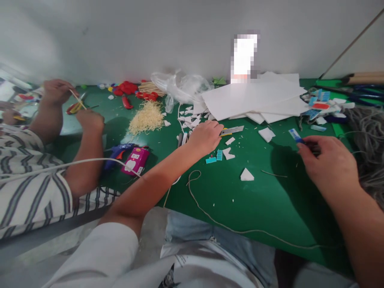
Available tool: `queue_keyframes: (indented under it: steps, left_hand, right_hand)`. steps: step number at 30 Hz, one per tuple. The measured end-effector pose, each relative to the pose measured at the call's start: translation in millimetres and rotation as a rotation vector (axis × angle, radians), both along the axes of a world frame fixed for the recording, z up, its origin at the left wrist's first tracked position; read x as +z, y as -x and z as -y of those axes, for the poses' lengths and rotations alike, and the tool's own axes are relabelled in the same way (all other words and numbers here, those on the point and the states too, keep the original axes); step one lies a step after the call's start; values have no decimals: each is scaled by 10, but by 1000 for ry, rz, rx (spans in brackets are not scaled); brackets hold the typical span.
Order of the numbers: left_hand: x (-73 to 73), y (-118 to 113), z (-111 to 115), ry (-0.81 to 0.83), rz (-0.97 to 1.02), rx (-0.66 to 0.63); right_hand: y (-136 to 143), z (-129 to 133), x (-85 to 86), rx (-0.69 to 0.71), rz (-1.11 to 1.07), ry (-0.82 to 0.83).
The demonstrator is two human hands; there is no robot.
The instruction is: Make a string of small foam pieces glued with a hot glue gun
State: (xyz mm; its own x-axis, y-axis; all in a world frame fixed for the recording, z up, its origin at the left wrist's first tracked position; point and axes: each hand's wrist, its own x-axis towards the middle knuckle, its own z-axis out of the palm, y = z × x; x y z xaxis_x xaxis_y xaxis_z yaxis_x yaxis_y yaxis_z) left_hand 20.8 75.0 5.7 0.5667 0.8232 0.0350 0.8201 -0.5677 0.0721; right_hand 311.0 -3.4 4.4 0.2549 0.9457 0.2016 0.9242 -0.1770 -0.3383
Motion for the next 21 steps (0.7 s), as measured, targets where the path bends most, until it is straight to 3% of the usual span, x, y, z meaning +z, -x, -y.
queue_keyframes:
  steps: [3, 8, 11, 13, 17, 21]
  left_hand:
    - [74, -20, 203, -8, 17, -45]
    - [122, -40, 755, -55, 69, -283]
    - [128, -20, 968, -50, 55, -310]
    - [156, 43, 949, -6, 25, -179]
    - [241, 334, 607, 34, -110, 471]
    - [216, 648, 353, 50, -165, 629]
  right_hand:
    - [44, 20, -13, 30, -28, -21]
    - [112, 67, -55, 136, -37, -17]
    - [134, 79, -77, 202, -41, -10]
    - [137, 77, -90, 238, -44, -6]
    - [124, 58, -119, 276, -38, -31]
    - [108, 43, -143, 290, -44, -55]
